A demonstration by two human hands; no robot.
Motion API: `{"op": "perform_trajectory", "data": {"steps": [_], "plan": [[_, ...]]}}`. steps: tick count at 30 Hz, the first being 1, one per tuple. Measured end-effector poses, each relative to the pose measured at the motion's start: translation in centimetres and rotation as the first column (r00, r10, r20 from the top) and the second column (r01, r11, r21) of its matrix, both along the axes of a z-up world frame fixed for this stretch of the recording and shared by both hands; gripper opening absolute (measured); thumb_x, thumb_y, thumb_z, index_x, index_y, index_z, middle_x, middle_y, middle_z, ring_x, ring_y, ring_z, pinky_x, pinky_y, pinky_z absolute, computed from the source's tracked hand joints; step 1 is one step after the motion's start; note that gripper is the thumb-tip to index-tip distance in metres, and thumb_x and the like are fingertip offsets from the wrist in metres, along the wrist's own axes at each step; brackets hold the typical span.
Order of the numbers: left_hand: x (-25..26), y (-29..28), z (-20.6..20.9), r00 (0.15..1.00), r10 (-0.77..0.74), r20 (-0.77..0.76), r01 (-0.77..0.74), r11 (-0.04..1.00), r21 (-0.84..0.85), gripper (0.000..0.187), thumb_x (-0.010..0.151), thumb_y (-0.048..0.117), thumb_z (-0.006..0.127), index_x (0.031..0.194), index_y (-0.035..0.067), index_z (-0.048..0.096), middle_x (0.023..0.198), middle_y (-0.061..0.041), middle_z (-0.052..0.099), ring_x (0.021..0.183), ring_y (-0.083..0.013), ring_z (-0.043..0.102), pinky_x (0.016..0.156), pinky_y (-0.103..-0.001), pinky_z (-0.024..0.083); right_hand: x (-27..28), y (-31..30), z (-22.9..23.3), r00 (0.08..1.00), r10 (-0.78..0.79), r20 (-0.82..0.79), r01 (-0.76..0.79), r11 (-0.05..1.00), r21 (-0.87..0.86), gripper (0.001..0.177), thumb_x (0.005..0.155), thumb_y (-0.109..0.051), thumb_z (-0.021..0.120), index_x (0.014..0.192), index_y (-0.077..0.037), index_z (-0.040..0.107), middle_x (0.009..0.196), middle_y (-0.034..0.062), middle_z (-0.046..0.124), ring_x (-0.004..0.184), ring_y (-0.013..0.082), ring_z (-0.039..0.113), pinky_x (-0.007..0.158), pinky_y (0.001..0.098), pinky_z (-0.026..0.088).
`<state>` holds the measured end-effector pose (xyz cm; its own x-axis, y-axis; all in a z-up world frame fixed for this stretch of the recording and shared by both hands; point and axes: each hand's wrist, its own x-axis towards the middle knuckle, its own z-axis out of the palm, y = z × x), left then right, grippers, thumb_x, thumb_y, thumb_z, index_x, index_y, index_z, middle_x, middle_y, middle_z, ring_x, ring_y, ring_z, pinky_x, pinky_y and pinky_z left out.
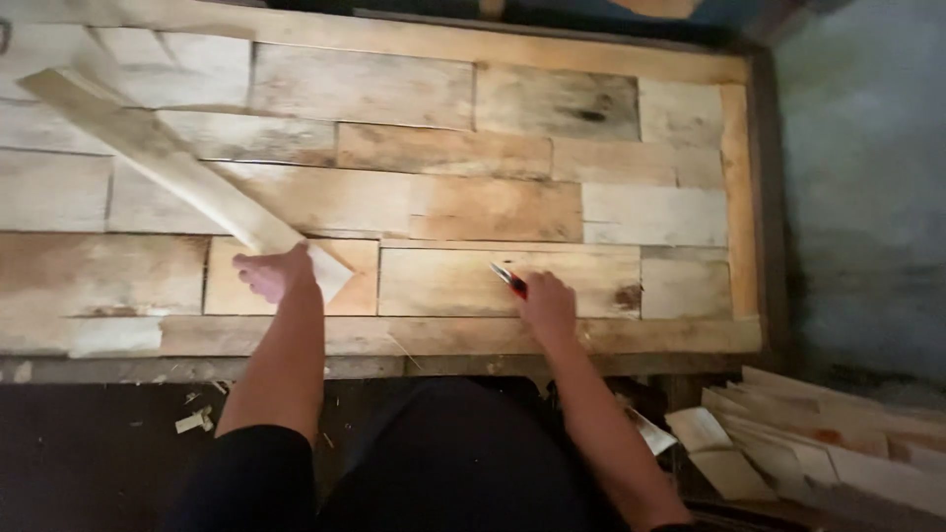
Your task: Fitting and trimming small wooden pieces into a larger wooden frame.
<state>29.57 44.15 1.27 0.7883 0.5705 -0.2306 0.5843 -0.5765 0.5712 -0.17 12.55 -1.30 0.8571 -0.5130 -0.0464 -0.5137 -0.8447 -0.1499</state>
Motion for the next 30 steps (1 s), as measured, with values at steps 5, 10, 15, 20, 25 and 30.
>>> {"op": "perform_trajectory", "data": {"steps": [5,10,15,20,25,30], "plan": [[2.2,0.8,-5.0,1.0,0.029,0.009,-0.029,0.998,-0.051,0.092,0.066,0.023,0.096,0.134,0.002,0.037,0.119,-0.021,0.057,0.107,-0.0374,0.062,0.088,-0.05,0.06,2.8,1.2,1.6,0.999,-0.05,0.01,0.049,0.996,0.072,0.026,0.087,-0.028,0.072,0.102,-0.007,0.064,0.104,0.0128,0.064,0.096,0.0344,0.065,0.081,0.0514,0.051],[5.4,4.8,-13.6,0.99,0.097,0.104,-0.06,0.948,-0.312,0.064,0.079,0.02,0.087,0.126,-0.007,0.055,0.114,-0.02,0.07,0.104,-0.0328,0.073,0.09,-0.048,0.063,3.1,1.6,1.4,0.998,-0.046,0.03,0.044,0.998,0.047,0.039,0.081,-0.029,0.076,0.107,-0.003,0.061,0.106,0.0157,0.062,0.1,0.0357,0.064,0.082,0.0491,0.054],[2.3,4.0,-5.4,0.958,0.286,-0.02,-0.197,0.609,-0.768,0.039,0.089,0.009,0.073,0.125,0.0,0.064,0.117,-0.014,0.073,0.108,-0.0281,0.075,0.091,-0.039,0.067,3.3,1.3,1.6,0.997,-0.053,-0.06,0.06,0.991,0.119,0.032,0.087,-0.021,0.073,0.113,-0.005,0.061,0.112,0.0149,0.061,0.106,0.0342,0.062,0.082,0.0473,0.056],[-6.1,1.9,0.5,0.977,0.213,-0.005,-0.109,0.479,-0.871,0.035,0.096,0.009,0.066,0.129,0.0,0.058,0.129,-0.018,0.067,0.116,-0.0298,0.07,0.102,-0.038,0.061,3.3,2.3,6.7,0.99,-0.044,-0.131,0.066,0.983,0.172,0.04,0.088,-0.028,0.075,0.116,-0.003,0.059,0.114,0.0159,0.058,0.104,0.0331,0.06,0.085,0.0477,0.054],[-14.1,-1.9,8.0,0.998,-0.012,-0.062,-0.048,0.498,-0.866,0.032,0.101,0.018,0.062,0.129,0.003,0.058,0.131,-0.016,0.068,0.119,-0.0267,0.067,0.107,-0.036,0.058,3.7,3.9,10.4,0.993,-0.059,0.107,0.028,0.962,0.273,0.041,0.093,-0.025,0.071,0.125,-0.004,0.059,0.119,0.0159,0.059,0.104,0.0316,0.062,0.09,0.0479,0.052],[-17.1,-1.0,-2.0,0.815,-0.434,0.383,0.419,-0.016,-0.908,0.013,0.108,0.01,0.065,0.113,-0.003,0.065,0.113,-0.018,0.071,0.104,-0.0287,0.066,0.092,-0.044,0.06,3.1,5.2,14.0,0.902,0.122,0.414,-0.279,0.896,0.345,0.074,0.092,-0.036,0.076,0.145,0.007,0.046,0.14,0.0291,0.053,0.126,0.0429,0.057,0.104,0.0515,0.047]]}}
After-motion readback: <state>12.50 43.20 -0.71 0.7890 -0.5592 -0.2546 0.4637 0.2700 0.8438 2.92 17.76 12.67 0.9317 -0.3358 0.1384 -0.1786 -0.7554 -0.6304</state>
